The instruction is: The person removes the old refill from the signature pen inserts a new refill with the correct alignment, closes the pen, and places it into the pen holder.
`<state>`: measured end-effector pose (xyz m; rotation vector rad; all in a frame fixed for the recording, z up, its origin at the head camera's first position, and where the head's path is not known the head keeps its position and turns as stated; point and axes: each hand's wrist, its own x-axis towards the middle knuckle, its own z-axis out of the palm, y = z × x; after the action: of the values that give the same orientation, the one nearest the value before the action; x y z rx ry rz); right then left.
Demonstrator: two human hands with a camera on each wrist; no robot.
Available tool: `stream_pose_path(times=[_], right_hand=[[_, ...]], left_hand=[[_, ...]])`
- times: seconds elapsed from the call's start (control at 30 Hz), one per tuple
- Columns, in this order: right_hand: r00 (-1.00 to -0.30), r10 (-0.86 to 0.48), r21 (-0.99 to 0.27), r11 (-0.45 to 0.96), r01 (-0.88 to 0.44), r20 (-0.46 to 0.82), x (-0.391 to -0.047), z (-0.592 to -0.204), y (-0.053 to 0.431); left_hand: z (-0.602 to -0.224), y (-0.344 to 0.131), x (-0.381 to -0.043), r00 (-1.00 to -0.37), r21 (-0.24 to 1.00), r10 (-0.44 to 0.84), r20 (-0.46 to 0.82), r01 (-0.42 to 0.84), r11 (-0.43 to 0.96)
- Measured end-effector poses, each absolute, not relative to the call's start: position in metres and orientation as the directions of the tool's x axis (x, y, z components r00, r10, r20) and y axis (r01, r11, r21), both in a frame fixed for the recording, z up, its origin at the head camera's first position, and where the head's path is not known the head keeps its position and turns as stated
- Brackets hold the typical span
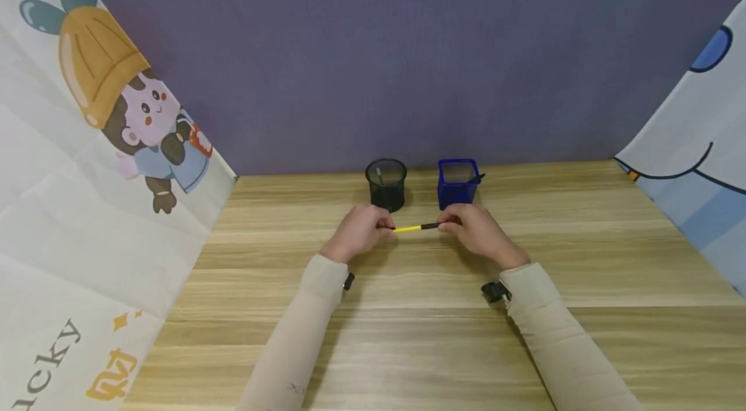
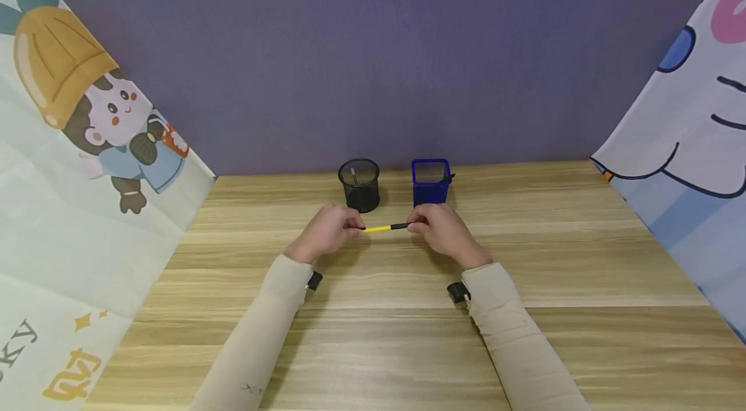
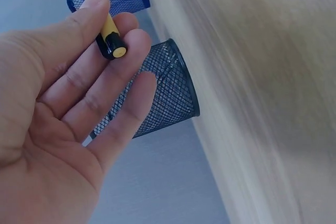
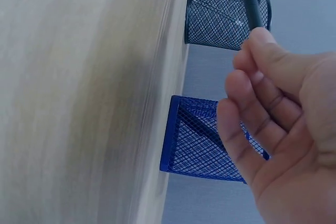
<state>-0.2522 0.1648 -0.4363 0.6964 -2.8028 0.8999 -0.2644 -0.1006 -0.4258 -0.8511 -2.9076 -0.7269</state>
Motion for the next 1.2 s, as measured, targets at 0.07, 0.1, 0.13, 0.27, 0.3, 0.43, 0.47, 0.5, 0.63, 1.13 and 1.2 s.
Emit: stream_pose_path(times=[0.07,0.1,0.13,0.27,0.3,0.43,0.47,0.5,0.63,1.13,1.2], right_hand=[[-0.882,-0.389,-0.499,0.727,-0.472,0.266,-0.2524,-0.4365,0.1646],[-0.876,-0.394,-0.483,0.732,-0.481,0.277,-0.2528,-0.4369,0.1649],[-0.873,-0.398,-0.469,0.737,-0.488,0.283,-0.253,-0.4371,0.1649],[-0.868,-0.408,-0.432,0.754,-0.496,0.284,-0.2525,-0.4355,0.1644],[-0.867,-0.41,-0.427,0.755,-0.497,0.284,-0.2523,-0.435,0.1642],[-0.866,-0.411,-0.422,0.758,-0.498,0.284,-0.2505,-0.4331,0.1633],[-0.865,-0.412,-0.42,0.758,-0.499,0.286,-0.2501,-0.4328,0.163],[-0.863,-0.415,-0.415,0.758,-0.503,0.288,-0.25,-0.4327,0.1632],[-0.863,-0.417,-0.404,0.764,-0.502,0.284,-0.2491,-0.4317,0.1634],[-0.858,-0.42,-0.381,0.771,-0.51,0.297,-0.2493,-0.4299,0.1644],[-0.847,-0.433,-0.374,0.764,-0.526,0.307,-0.2492,-0.4301,0.1645]], left_hand=[[-0.4238,-0.1007,-0.2638,-0.848,0.422,0.505,0.163,0.522,0.741],[-0.4228,-0.1007,-0.2636,-0.847,0.42,0.505,0.168,0.525,0.741],[-0.4219,-0.1009,-0.2633,-0.846,0.417,0.505,0.17,0.526,0.741],[-0.4186,-0.1009,-0.2619,-0.846,0.412,0.503,0.178,0.528,0.742],[-0.418,-0.1007,-0.2616,-0.846,0.412,0.503,0.179,0.528,0.742],[-0.4168,-0.0999,-0.2609,-0.843,0.417,0.506,0.184,0.533,0.736],[-0.417,-0.0997,-0.2608,-0.843,0.421,0.506,0.183,0.532,0.735],[-0.4171,-0.0994,-0.2607,-0.844,0.423,0.505,0.181,0.531,0.734],[-0.4179,-0.0982,-0.2602,-0.845,0.433,0.509,0.164,0.525,0.733],[-0.4188,-0.0958,-0.2589,-0.828,0.405,0.528,0.187,0.555,0.727],[-0.4187,-0.096,-0.2587,-0.828,0.398,0.528,0.19,0.556,0.73]])
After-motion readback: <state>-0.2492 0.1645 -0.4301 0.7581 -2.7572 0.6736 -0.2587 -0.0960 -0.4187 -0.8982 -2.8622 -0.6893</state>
